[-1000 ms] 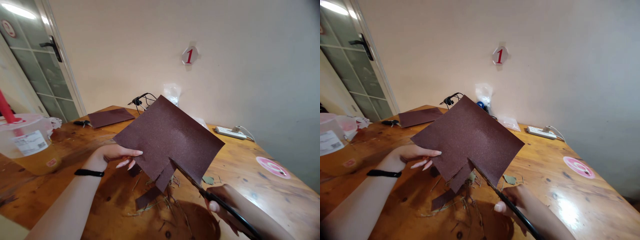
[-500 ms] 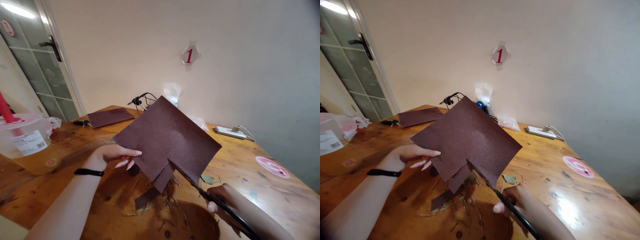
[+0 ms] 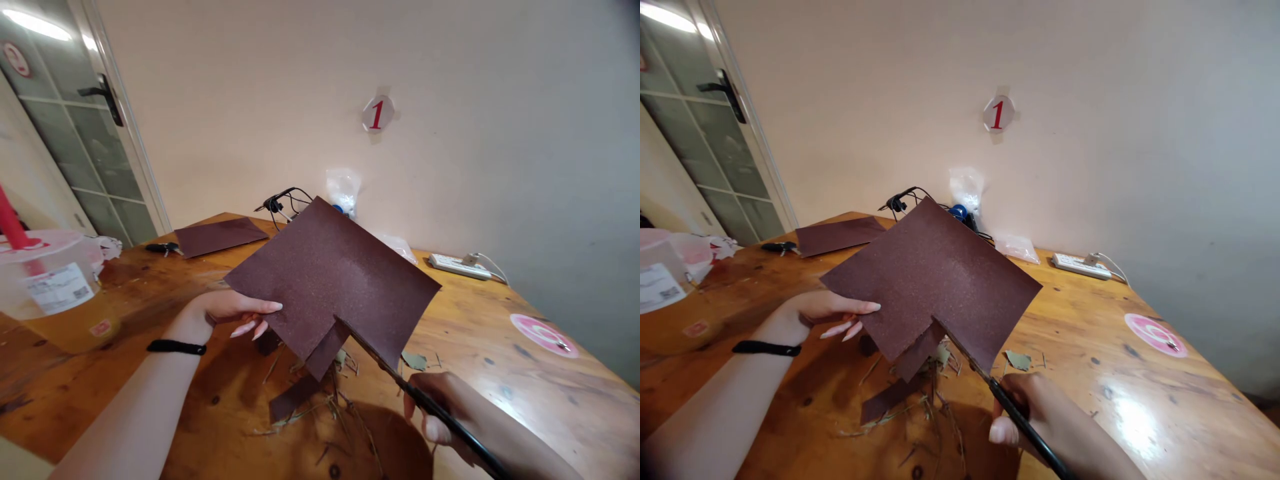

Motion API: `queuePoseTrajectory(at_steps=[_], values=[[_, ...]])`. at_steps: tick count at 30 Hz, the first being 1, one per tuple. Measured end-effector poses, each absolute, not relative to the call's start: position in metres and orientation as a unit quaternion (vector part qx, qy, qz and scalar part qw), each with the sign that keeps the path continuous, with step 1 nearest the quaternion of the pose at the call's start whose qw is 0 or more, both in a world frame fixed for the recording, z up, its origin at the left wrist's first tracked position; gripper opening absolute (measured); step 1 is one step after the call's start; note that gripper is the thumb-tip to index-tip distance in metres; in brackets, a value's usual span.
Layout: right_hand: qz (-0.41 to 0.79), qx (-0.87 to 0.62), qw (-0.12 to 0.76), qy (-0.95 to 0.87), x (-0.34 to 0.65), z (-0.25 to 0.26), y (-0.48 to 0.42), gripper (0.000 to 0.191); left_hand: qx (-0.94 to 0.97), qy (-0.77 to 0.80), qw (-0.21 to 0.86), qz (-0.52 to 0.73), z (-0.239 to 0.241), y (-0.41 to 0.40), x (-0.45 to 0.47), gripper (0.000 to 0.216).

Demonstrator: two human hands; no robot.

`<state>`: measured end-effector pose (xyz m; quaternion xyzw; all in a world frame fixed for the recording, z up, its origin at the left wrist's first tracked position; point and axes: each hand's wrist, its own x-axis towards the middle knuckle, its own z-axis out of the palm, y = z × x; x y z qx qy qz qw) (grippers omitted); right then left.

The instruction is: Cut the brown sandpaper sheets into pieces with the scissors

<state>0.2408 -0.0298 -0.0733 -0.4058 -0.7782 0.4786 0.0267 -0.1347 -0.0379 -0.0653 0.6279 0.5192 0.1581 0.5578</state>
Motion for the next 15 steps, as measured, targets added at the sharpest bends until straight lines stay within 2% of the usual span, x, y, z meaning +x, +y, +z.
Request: queuePoseTrajectory(at_steps=[6,15], values=[[0.489,-0.366,0.053,-0.79,0.2477,-0.0727,-0.0318,0.094,0.632,0.512,0.549,0.192,-0.0644,-0.0403,-0.1326,0.063],[0.495,-0.371,0.058,-0.783,0.2387,-0.0786,-0.0341,0.083,0.64,0.495,0.567,0.152,-0.0636,-0.0389,-0.1311,0.058]])
